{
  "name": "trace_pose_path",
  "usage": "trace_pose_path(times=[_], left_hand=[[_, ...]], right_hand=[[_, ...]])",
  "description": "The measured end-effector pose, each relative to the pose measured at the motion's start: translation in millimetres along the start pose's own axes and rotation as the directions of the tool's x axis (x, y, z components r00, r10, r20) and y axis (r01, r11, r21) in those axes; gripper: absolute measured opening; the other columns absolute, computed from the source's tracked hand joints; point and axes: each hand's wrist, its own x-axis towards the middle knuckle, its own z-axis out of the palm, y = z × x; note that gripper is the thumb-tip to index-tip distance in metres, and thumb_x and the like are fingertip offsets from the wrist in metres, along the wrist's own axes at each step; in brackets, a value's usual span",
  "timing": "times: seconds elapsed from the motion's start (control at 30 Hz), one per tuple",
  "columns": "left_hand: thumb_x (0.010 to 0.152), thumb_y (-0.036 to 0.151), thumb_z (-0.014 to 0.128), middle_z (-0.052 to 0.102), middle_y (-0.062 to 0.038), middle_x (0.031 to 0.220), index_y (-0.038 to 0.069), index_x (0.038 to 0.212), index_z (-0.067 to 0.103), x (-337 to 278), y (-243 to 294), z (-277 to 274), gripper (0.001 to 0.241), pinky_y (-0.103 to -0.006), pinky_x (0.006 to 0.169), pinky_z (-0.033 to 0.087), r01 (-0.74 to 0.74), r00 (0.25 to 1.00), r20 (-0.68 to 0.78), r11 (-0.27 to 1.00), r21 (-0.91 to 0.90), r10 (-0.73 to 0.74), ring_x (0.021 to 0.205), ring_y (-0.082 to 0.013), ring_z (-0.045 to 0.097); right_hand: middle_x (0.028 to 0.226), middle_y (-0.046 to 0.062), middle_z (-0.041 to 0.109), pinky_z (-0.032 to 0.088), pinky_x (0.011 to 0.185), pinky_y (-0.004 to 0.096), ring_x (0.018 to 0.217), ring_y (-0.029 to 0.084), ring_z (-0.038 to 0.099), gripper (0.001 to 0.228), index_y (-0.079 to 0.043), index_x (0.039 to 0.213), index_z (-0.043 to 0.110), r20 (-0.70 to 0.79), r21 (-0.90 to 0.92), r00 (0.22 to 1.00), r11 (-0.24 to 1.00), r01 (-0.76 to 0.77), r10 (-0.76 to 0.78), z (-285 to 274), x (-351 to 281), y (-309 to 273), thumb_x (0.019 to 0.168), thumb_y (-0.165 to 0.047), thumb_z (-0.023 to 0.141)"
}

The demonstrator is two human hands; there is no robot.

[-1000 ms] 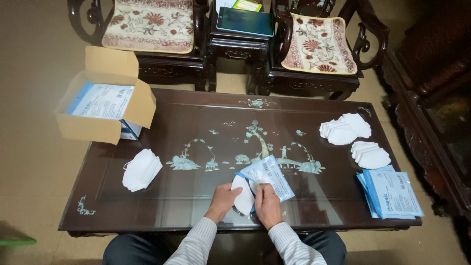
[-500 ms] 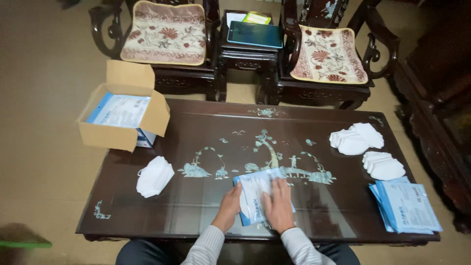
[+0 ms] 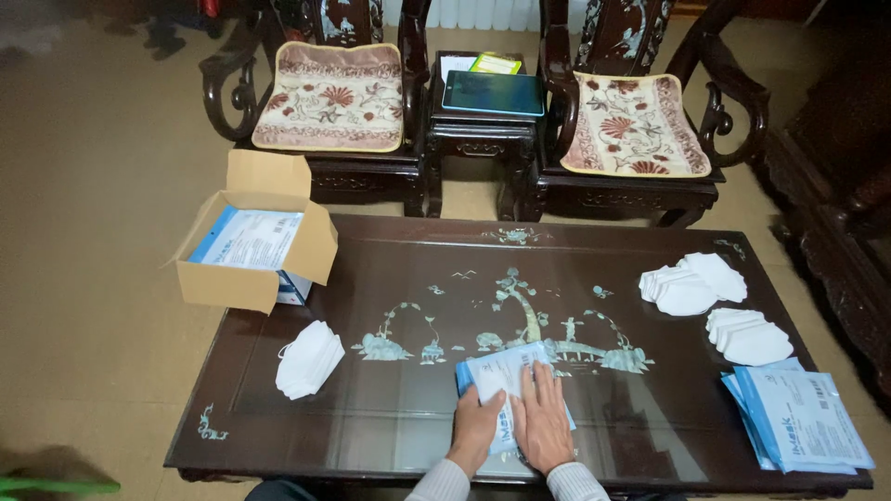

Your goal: Packaging individual face masks into plastic sleeves on a table

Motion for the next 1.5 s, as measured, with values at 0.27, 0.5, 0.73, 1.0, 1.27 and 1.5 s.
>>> trace_pose_path(times=[0.27, 0.5, 0.73, 1.0, 1.27, 1.5], left_hand=[[0.08, 0.026, 0.077, 0.083, -0.004, 0.093, 0.011, 0.102, 0.08, -3.2, 4.4, -1.5, 0.027, -0.0322, 0.068, 0.057, 0.029, 0.981, -0.194, 0.958, 0.285, 0.028, 0.077, -0.0158, 0.076], [0.093, 0.025, 0.067, 0.079, -0.007, 0.118, 0.012, 0.125, 0.071, 0.7, 5.6, 0.1, 0.036, -0.0361, 0.085, 0.059, 0.107, 0.983, -0.175, 0.94, 0.324, -0.051, 0.099, -0.0225, 0.076], [0.09, 0.025, 0.074, 0.073, -0.005, 0.08, 0.009, 0.08, 0.066, 6.3, -1.1, -3.7, 0.02, -0.0341, 0.071, 0.05, 0.038, 0.985, -0.172, 0.932, 0.36, 0.026, 0.074, -0.0148, 0.064], [0.093, 0.021, 0.066, 0.082, -0.006, 0.109, 0.01, 0.105, 0.077, -5.3, 12.4, 1.2, 0.02, -0.0349, 0.085, 0.056, 0.088, 0.982, -0.187, 0.951, 0.297, -0.032, 0.095, -0.0196, 0.075], [0.086, 0.046, 0.067, 0.075, -0.013, 0.088, 0.009, 0.084, 0.065, 69.6, -51.7, -25.0, 0.037, -0.0405, 0.079, 0.049, -0.12, 0.979, -0.047, 0.754, 0.646, 0.196, 0.085, -0.0268, 0.07], [0.099, 0.042, 0.059, 0.079, -0.003, 0.118, 0.02, 0.141, 0.061, 51.9, -3.7, -72.1, 0.047, -0.0361, 0.09, 0.058, 0.076, 0.965, -0.248, 0.818, 0.571, 0.084, 0.101, -0.0205, 0.074]], right_hand=[[0.167, 0.024, 0.025, 0.017, 0.126, 0.054, 0.156, 0.041, 0.02, 0.062, -0.004, 0.158, 0.032, 0.02, 0.041, 0.999, 0.998, 0.036, -0.037, -3.1, -0.5, -1.5, 0.106, -0.036, 0.041], [0.166, 0.023, 0.026, 0.017, 0.126, 0.054, 0.155, 0.04, 0.022, 0.061, -0.004, 0.158, 0.033, 0.038, 0.048, 0.999, 0.998, 0.033, -0.035, -5.7, 0.2, -3.7, 0.107, -0.036, 0.042], [0.167, 0.022, 0.024, 0.018, 0.126, 0.052, 0.155, 0.039, 0.022, 0.061, -0.006, 0.159, 0.032, 0.02, 0.026, 0.994, 0.994, 0.106, -0.107, -10.1, 0.2, -5.6, 0.107, -0.036, 0.043], [0.168, 0.021, 0.024, 0.019, 0.126, 0.05, 0.155, 0.037, 0.022, 0.061, -0.008, 0.16, 0.03, 0.043, 0.054, 0.991, 0.991, 0.124, -0.126, -11.3, 0.3, -6.8, 0.109, -0.038, 0.042], [0.166, 0.021, 0.028, 0.022, 0.124, 0.052, 0.153, 0.038, 0.027, 0.06, -0.008, 0.158, 0.035, 0.016, 0.032, 0.988, 0.988, 0.15, -0.15, -5.5, 1.0, -4.6, 0.108, -0.039, 0.046], [0.163, 0.027, 0.03, 0.02, 0.121, 0.06, 0.15, 0.044, 0.027, 0.064, -0.006, 0.15, 0.045, -0.012, -0.047, 0.99, 0.989, 0.141, -0.141, 15.7, 0.4, -5.7, 0.104, -0.049, 0.056]])
